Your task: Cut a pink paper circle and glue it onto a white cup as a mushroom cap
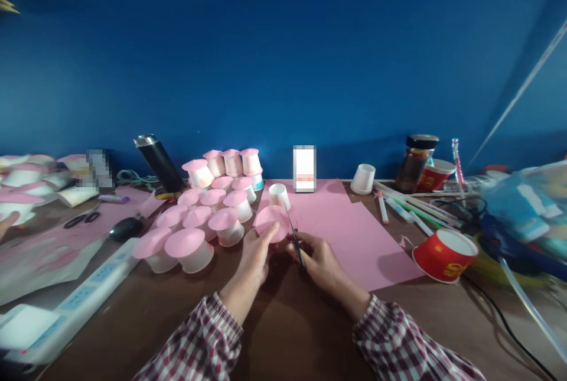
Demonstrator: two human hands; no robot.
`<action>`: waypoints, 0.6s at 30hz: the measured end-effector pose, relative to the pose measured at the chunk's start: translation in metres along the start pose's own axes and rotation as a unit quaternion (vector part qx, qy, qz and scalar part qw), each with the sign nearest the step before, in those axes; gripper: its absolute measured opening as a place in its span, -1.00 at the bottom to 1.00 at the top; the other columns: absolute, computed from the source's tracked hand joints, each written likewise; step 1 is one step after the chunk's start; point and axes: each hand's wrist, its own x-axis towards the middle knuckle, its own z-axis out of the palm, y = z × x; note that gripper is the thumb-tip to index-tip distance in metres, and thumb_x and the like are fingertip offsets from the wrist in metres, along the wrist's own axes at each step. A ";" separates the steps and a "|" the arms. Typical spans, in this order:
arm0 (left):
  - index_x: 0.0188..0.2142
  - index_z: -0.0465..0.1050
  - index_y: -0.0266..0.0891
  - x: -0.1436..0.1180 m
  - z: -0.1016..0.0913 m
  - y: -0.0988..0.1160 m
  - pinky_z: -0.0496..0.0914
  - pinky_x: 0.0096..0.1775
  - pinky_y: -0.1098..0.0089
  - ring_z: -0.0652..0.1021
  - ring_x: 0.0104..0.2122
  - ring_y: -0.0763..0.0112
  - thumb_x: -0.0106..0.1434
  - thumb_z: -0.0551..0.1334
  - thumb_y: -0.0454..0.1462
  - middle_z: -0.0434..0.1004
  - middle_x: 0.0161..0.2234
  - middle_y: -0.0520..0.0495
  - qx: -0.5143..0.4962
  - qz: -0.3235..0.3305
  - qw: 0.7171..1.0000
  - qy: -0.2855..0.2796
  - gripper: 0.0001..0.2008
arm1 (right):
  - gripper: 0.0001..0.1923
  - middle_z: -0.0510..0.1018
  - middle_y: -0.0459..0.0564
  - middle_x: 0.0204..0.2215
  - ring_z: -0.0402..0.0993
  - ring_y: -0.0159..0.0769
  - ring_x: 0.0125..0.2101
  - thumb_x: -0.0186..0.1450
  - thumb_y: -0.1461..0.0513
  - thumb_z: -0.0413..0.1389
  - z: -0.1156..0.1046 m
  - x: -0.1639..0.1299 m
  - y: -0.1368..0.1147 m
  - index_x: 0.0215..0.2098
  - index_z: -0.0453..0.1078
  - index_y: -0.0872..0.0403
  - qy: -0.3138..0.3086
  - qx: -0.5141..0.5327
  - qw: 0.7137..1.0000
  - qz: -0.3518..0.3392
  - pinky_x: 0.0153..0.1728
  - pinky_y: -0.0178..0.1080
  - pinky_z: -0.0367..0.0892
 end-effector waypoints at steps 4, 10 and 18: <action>-0.37 0.47 -0.39 0.001 0.000 0.000 0.37 -0.43 0.44 0.46 -0.57 0.51 0.00 0.36 -0.14 0.51 -0.52 -0.07 0.008 0.004 1.000 -0.005 -0.68 | -0.57 0.46 -0.05 -0.51 0.31 -0.38 -0.51 0.23 0.03 0.10 0.000 0.000 0.002 -0.11 0.44 0.19 0.001 0.004 1.000 0.003 -0.51 -0.35 0.23; -0.36 0.46 -0.40 0.002 0.001 0.001 0.35 -0.48 0.46 0.40 -0.64 0.56 0.00 0.36 -0.17 0.46 -0.58 -0.01 0.004 0.003 1.000 0.001 -0.69 | -0.56 0.49 -0.04 -0.49 0.33 -0.37 -0.51 0.22 0.01 0.10 0.000 0.000 0.001 -0.10 0.43 0.18 0.007 0.011 1.000 0.006 -0.51 -0.34 0.25; -0.41 0.44 -0.36 -0.002 0.003 0.006 0.32 -0.54 0.47 0.42 -0.64 0.52 -0.03 0.36 -0.16 0.45 -0.61 0.01 0.008 -0.001 1.000 0.011 -0.70 | -0.58 0.54 0.01 -0.39 0.43 -0.28 -0.39 0.21 0.05 0.13 0.001 0.001 0.011 -0.08 0.40 0.16 0.028 0.042 0.999 0.007 -0.41 -0.30 0.32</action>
